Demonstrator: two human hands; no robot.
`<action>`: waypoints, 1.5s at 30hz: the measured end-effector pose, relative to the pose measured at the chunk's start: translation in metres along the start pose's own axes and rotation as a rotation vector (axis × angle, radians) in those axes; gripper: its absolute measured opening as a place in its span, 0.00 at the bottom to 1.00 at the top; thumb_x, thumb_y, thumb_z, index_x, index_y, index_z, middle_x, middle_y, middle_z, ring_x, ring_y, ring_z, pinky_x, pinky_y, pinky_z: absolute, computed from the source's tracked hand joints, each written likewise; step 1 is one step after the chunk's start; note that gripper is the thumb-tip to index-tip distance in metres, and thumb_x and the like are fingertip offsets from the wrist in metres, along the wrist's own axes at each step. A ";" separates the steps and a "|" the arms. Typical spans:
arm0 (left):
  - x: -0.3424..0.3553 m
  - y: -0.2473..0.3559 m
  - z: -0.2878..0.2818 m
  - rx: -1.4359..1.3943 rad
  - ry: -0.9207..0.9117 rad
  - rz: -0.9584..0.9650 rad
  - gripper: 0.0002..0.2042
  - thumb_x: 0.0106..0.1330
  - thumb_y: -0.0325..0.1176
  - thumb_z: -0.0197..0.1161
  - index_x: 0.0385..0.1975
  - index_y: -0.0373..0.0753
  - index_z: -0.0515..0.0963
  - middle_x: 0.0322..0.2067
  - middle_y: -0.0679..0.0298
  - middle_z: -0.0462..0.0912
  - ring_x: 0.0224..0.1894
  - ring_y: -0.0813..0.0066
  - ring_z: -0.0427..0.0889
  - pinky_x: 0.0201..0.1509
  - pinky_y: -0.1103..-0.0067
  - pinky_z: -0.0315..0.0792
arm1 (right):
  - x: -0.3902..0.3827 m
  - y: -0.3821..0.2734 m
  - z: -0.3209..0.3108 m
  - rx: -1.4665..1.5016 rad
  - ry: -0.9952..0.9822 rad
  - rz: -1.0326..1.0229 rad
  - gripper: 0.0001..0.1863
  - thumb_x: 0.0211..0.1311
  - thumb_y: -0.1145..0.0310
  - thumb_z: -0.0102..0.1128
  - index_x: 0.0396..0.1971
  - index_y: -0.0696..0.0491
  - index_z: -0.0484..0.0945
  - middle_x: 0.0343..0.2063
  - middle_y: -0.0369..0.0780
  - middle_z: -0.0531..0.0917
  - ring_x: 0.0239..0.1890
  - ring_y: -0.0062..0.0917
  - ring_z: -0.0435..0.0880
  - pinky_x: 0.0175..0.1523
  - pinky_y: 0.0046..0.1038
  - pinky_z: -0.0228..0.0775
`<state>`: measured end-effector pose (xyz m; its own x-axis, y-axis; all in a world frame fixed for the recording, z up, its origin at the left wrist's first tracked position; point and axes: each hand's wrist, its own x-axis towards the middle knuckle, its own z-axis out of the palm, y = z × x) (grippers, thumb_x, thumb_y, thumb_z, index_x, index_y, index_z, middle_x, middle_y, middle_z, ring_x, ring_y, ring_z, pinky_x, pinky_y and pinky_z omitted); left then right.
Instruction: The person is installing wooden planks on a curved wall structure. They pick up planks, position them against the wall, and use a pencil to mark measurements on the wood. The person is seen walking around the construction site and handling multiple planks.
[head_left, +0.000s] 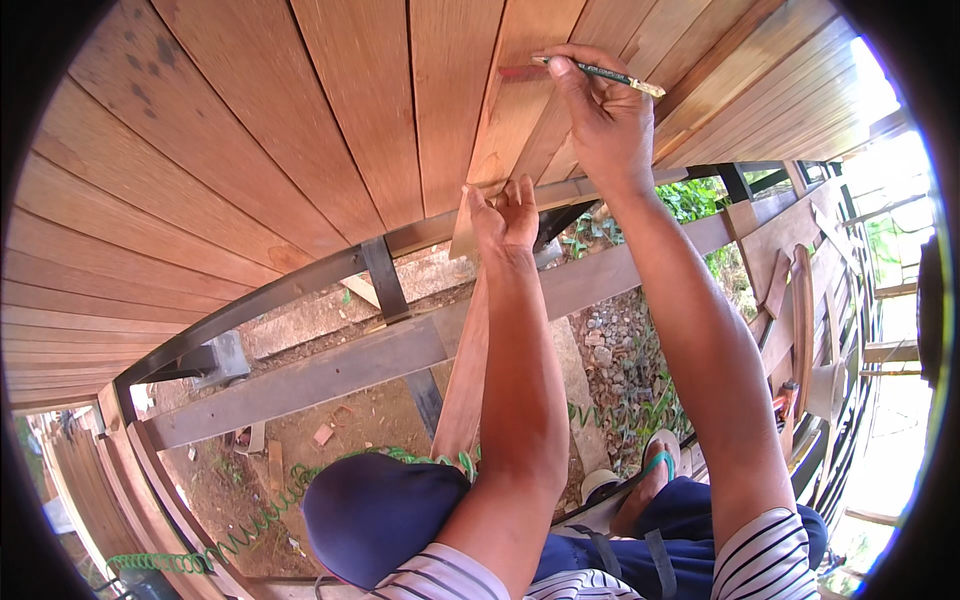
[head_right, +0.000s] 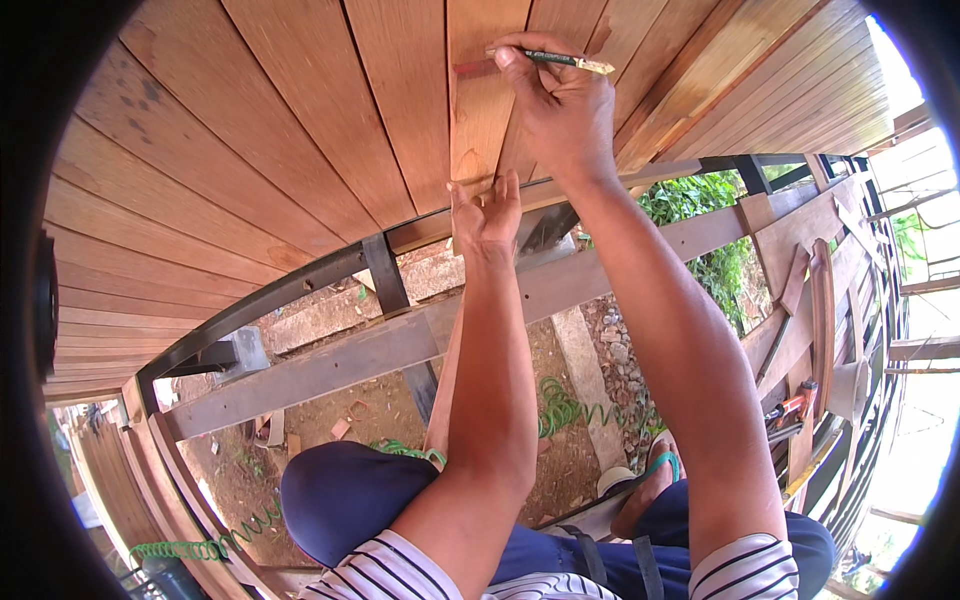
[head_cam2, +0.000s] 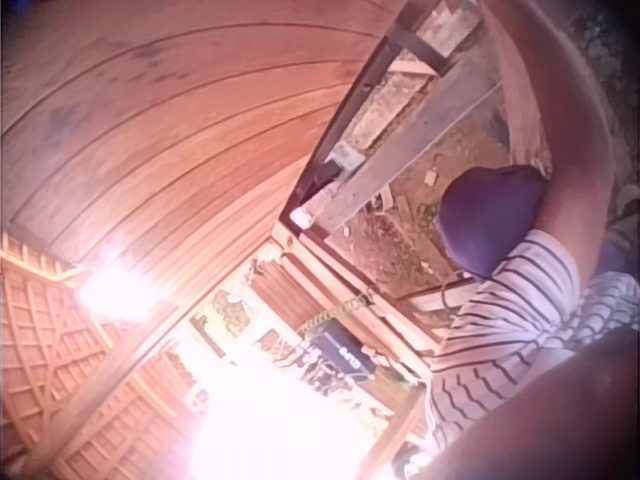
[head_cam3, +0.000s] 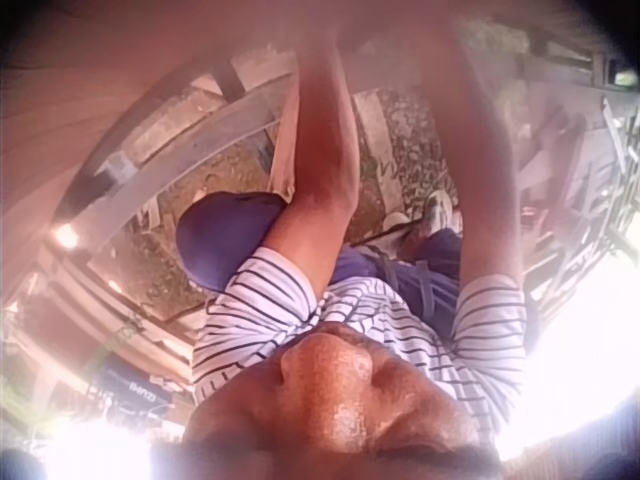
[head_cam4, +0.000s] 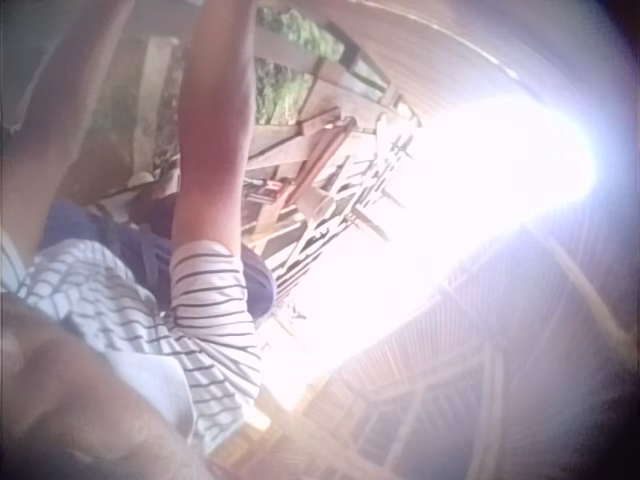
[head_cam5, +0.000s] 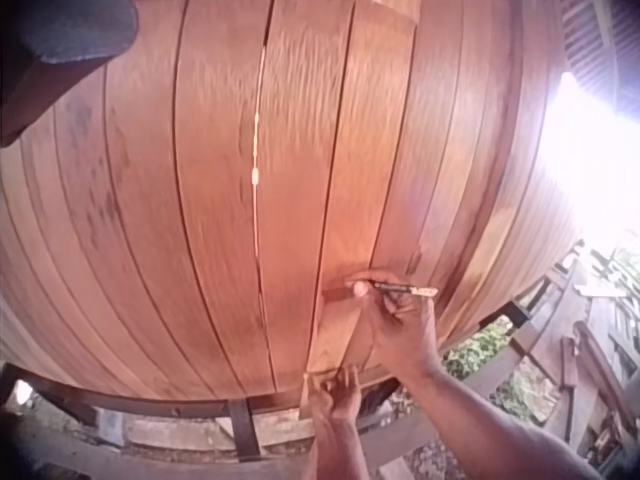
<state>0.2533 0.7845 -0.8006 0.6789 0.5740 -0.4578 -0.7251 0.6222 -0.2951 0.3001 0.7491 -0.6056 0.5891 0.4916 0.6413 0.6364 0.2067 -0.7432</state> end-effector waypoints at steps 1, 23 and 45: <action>0.001 -0.001 0.002 0.012 0.044 0.003 0.34 0.70 0.52 0.56 0.67 0.47 0.48 0.65 0.62 0.51 0.64 0.65 0.53 0.70 0.59 0.61 | 0.000 0.000 0.000 0.010 0.003 0.002 0.08 0.66 0.68 0.63 0.39 0.56 0.82 0.30 0.35 0.87 0.34 0.10 0.81 0.39 0.16 0.71; -0.002 -0.008 0.004 0.041 0.075 0.017 0.27 0.72 0.54 0.52 0.61 0.46 0.55 0.52 0.64 0.58 0.49 0.70 0.58 0.70 0.62 0.63 | 0.001 0.003 -0.002 0.074 0.000 0.015 0.10 0.67 0.67 0.63 0.40 0.58 0.81 0.33 0.38 0.87 0.39 0.13 0.82 0.43 0.16 0.71; -0.003 -0.015 0.008 0.039 0.088 0.082 0.29 0.72 0.59 0.45 0.64 0.46 0.59 0.66 0.64 0.58 0.69 0.69 0.54 0.73 0.59 0.53 | -0.102 0.041 -0.066 0.078 0.174 0.470 0.13 0.70 0.64 0.58 0.46 0.57 0.80 0.31 0.34 0.80 0.34 0.17 0.76 0.45 0.21 0.72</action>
<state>0.2632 0.7775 -0.7882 0.6036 0.5758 -0.5515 -0.7714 0.5964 -0.2218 0.2986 0.6518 -0.6885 0.8814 0.3998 0.2517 0.2473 0.0633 -0.9669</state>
